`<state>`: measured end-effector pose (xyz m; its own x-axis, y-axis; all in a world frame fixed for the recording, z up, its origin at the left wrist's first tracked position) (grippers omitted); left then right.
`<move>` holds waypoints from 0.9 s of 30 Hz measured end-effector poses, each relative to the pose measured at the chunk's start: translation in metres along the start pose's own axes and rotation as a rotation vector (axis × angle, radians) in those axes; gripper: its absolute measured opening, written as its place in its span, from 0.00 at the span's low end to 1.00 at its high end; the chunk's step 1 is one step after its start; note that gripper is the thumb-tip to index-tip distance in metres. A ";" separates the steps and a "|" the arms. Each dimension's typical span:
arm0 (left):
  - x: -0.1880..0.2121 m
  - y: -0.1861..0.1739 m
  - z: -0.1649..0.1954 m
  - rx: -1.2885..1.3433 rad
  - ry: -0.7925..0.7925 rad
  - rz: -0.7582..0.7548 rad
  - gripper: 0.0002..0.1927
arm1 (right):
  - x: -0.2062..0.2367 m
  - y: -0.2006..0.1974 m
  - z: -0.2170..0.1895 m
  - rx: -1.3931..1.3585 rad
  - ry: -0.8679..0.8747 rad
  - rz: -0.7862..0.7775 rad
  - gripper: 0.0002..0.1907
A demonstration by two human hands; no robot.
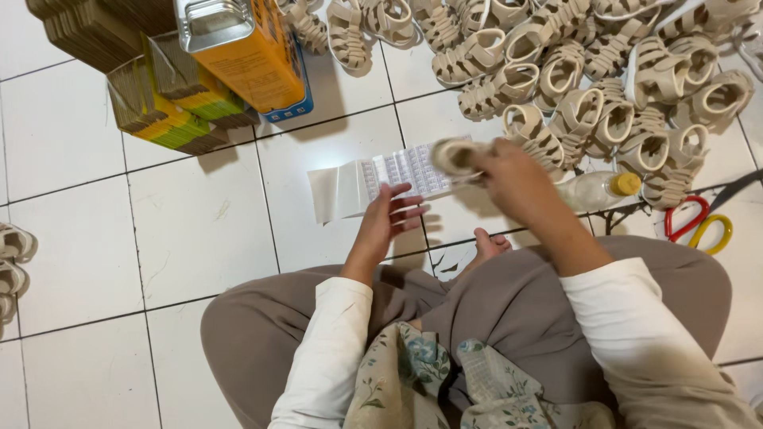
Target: The person sits on the floor and applies adhesive labels to the inner soles of beige sandals. They peel a label from a sheet, place it on a sandal, press it down, and set the sandal aside. The process is repeated for multiple sandals.
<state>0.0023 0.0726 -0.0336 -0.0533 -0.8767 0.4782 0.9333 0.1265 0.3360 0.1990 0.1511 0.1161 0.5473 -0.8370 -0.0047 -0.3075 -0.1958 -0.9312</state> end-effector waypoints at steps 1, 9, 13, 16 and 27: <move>-0.002 0.008 -0.014 0.266 -0.134 -0.101 0.39 | 0.000 0.008 -0.020 0.050 -0.177 0.086 0.14; -0.012 -0.054 -0.022 0.404 -0.131 0.080 0.33 | 0.007 0.106 -0.041 -0.514 -0.077 0.030 0.19; -0.018 -0.083 -0.022 0.524 -0.053 0.166 0.30 | 0.054 0.226 -0.049 -0.049 -0.014 -0.835 0.18; -0.021 -0.081 -0.033 0.508 -0.106 0.174 0.27 | 0.064 0.253 -0.075 -0.152 -0.178 -0.903 0.19; -0.012 -0.096 0.035 0.402 0.084 0.069 0.29 | 0.146 -0.009 0.036 -0.435 0.393 0.284 0.22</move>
Point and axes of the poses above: each hand's wrist, its own x-axis away from the middle knuckle, its own y-axis out of the palm, z = x × y, the point moved 8 cm from there along -x, towards the middle knuckle, and after that the axes turned 4 degrees about -y, right-handed, at the moved point
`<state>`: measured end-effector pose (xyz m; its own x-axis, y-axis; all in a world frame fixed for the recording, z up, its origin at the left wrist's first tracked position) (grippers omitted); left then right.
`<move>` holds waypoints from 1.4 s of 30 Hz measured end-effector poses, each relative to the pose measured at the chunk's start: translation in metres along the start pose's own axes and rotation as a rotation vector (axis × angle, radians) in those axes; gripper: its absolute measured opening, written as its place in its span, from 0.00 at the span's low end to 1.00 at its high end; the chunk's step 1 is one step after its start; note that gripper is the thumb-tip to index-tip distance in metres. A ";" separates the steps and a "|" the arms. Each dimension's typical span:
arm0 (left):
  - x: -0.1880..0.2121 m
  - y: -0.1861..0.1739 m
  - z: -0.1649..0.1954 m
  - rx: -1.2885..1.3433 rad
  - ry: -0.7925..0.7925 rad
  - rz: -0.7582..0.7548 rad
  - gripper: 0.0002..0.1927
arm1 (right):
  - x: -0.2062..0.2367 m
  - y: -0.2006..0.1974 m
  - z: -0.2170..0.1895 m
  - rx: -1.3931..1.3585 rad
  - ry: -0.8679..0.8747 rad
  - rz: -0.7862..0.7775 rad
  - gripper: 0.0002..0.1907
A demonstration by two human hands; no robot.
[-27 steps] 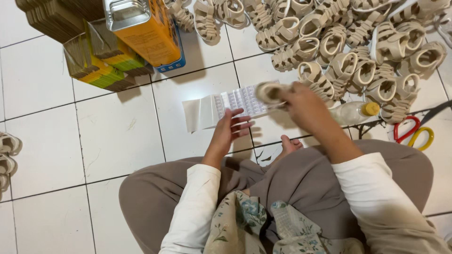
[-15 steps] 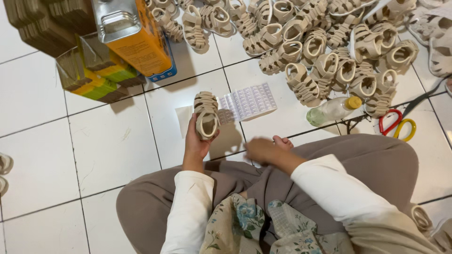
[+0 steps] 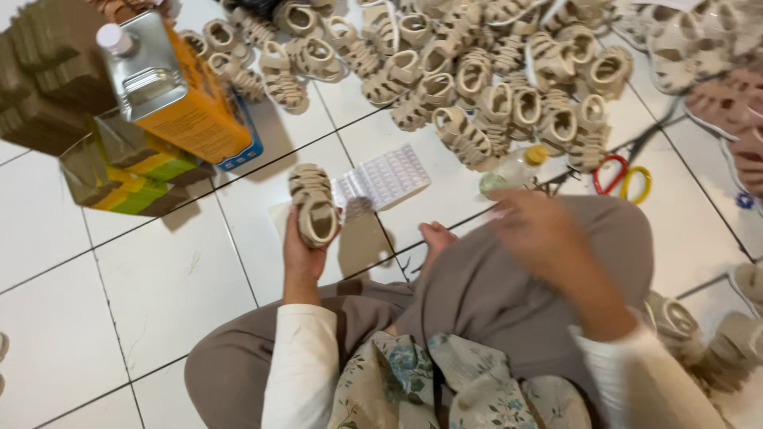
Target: The person sits on the floor and applies adhesive labels to the inner soles of beige sandals. They peel a label from a sheet, place it on a sandal, press it down, and set the sandal aside. The process is repeated for multiple sandals.
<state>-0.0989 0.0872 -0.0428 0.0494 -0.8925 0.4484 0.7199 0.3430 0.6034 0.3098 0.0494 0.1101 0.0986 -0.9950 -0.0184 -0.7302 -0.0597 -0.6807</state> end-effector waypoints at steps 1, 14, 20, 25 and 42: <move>0.037 0.018 0.046 -0.009 0.018 -0.043 0.30 | 0.056 -0.087 -0.043 0.339 -0.040 0.311 0.11; 0.006 0.169 0.047 -0.225 -0.094 -0.195 0.33 | 0.155 0.095 0.090 0.506 -0.373 -0.071 0.24; 0.040 0.247 0.047 -0.398 -0.068 -0.355 0.33 | 0.130 0.108 0.085 0.687 -0.333 0.096 0.35; 0.022 0.250 0.064 -0.388 -0.056 -0.341 0.32 | 0.112 0.106 0.085 0.323 -0.190 0.101 0.40; 0.081 0.121 0.134 0.055 0.258 -0.080 0.28 | 0.098 -0.143 0.049 -0.359 -0.401 0.619 0.15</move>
<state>-0.1011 0.0958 0.1549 0.1734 -0.9601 0.2193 0.6906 0.2773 0.6680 0.4570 -0.0360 0.1704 -0.2088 -0.7559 -0.6205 -0.8970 0.4008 -0.1865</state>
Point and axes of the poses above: each hand's wrist, its own x-axis away from the middle knuckle, its own y-axis out of the palm, z = x × y, the point moved 8 cm from there along -x, towards the middle knuckle, and after that the axes turned 4 degrees about -y, right-handed, at the moved point
